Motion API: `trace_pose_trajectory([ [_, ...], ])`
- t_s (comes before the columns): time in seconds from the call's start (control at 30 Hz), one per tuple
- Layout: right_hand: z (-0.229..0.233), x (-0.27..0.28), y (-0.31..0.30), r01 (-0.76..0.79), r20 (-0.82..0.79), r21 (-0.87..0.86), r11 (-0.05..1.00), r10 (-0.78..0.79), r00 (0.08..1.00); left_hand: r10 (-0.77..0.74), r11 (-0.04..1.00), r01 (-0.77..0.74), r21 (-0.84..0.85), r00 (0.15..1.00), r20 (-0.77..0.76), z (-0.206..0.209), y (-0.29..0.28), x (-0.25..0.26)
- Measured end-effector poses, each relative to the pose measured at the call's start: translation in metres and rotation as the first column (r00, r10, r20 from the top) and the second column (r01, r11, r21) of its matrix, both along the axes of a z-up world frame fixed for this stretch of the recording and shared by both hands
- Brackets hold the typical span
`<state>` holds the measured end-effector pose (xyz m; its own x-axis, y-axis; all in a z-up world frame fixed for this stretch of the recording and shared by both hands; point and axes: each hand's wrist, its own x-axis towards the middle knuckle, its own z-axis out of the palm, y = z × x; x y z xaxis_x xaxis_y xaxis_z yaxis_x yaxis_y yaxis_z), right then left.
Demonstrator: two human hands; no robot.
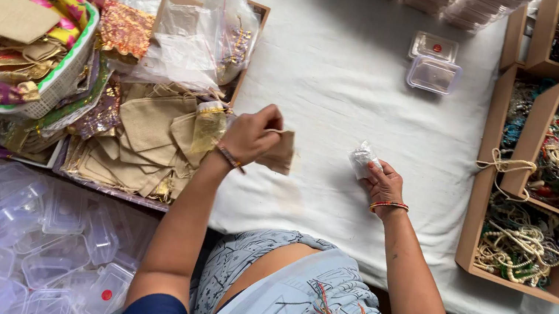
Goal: The person places a small plastic container into a beige drawstring pouch, folds the pouch closed, and places it into a larger plastic container. They then pick up a beaded necklace, straighten it on the table, and place it into another pouch.
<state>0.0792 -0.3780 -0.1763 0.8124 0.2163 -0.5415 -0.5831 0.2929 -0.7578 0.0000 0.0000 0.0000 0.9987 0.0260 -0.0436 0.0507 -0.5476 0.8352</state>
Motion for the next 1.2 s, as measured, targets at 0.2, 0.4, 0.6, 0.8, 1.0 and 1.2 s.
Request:
trace_pose_trajectory([
  [0.2,0.02,-0.017,-0.002,0.081,-0.035,-0.009,0.997,-0.081,0.996,0.115,0.98,-0.149,0.134,0.966,0.233,-0.088,-0.074,0.071],
  [0.4,0.022,-0.039,-0.011,0.194,-0.098,-0.073,0.978,-0.2,0.975,0.02,0.92,-0.083,0.384,0.986,0.166,-0.109,-0.102,0.058],
  [0.6,0.042,-0.038,0.031,0.176,0.004,-0.168,0.97,-0.178,0.984,0.106,0.918,-0.086,0.388,0.994,-0.032,-0.144,-0.1,0.05],
  [0.8,0.058,-0.046,0.079,0.058,0.492,-0.403,0.913,0.163,0.856,0.145,0.969,-0.097,0.226,0.968,-0.203,-0.146,-0.094,0.052],
  [1.0,0.095,-0.046,0.091,0.35,0.713,-0.689,0.635,0.505,0.487,0.182,0.982,-0.166,0.093,0.96,-0.212,-0.148,-0.095,0.053],
  [1.2,0.098,-0.054,0.084,0.398,0.592,-0.783,0.478,0.769,0.243,0.187,0.976,-0.177,0.128,0.98,-0.069,-0.111,-0.108,0.051],
])
